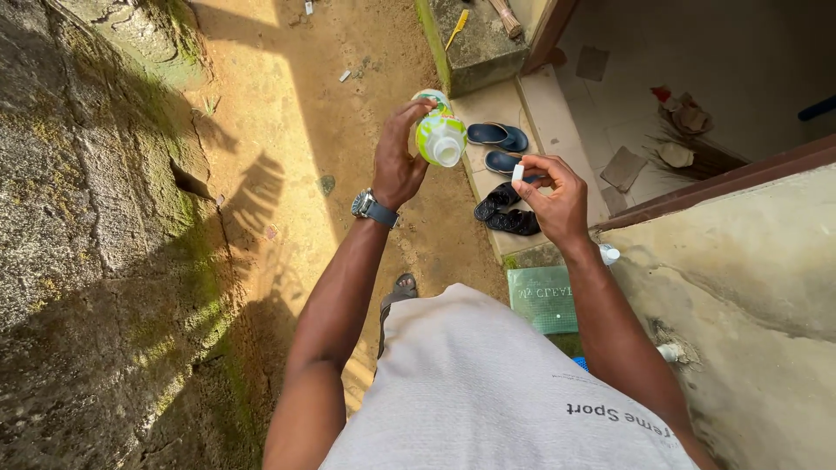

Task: Gathering various pieces of litter and trash from the ground and placing them into a blue basket.

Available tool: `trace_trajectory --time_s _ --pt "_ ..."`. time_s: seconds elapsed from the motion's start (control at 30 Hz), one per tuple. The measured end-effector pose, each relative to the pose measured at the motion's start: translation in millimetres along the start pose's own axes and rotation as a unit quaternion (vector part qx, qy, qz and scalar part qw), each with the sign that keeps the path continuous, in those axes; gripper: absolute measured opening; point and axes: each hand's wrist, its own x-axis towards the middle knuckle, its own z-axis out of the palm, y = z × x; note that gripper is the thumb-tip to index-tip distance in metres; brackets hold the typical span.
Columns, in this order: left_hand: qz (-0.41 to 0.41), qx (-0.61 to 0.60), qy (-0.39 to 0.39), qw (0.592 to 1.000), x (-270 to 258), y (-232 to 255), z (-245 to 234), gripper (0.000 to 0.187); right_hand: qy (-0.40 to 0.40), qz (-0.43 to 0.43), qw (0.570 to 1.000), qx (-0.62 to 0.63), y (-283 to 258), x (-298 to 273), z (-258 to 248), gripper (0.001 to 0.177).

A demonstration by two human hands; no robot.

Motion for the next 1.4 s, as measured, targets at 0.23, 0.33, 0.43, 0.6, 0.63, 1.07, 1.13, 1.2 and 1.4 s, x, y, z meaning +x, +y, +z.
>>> trace_trajectory --time_s 0.23,0.33,0.43,0.6,0.63,1.07,1.13,1.2,1.4 --pt "0.034 -0.017 0.015 0.999 25.0 19.3 -7.3 0.044 -0.014 0.002 1.0 0.009 -8.9 1.8 -3.5 0.037" --pt "-0.034 0.029 -0.015 0.999 33.9 33.7 -14.6 0.057 -0.036 0.051 0.998 -0.023 -28.3 6.4 -1.9 0.036" --pt "-0.025 0.034 -0.015 0.999 36.7 30.3 -17.2 0.053 -0.038 0.065 0.997 -0.009 -25.9 4.9 0.7 0.036" --pt "-0.035 0.053 0.009 0.998 35.2 12.2 -28.6 0.063 -0.044 0.062 0.997 -0.003 -25.4 6.7 8.3 0.037" --pt "-0.035 0.056 0.009 0.998 34.5 12.2 -33.0 0.063 -0.046 0.061 0.997 -0.001 -25.2 6.8 10.9 0.037" --pt "-0.105 0.217 -0.209 0.948 -30.9 -37.7 -40.5 0.067 -0.013 -0.093 0.995 -0.029 -41.2 32.9 43.6 0.033" --pt "-0.1 0.225 -0.223 0.943 -31.6 -27.7 -39.2 0.068 -0.012 -0.11 0.993 -0.048 -43.5 34.1 46.7 0.032" --pt "-0.085 0.226 -0.236 0.941 -27.6 -20.8 -37.6 0.07 -0.023 -0.143 0.985 -0.092 -41.6 35.6 49.2 0.029" --pt "-0.061 0.212 -0.255 0.941 -29.3 -19.3 -32.4 0.071 -0.032 -0.129 0.985 -0.111 -45.1 30.7 46.6 0.025"
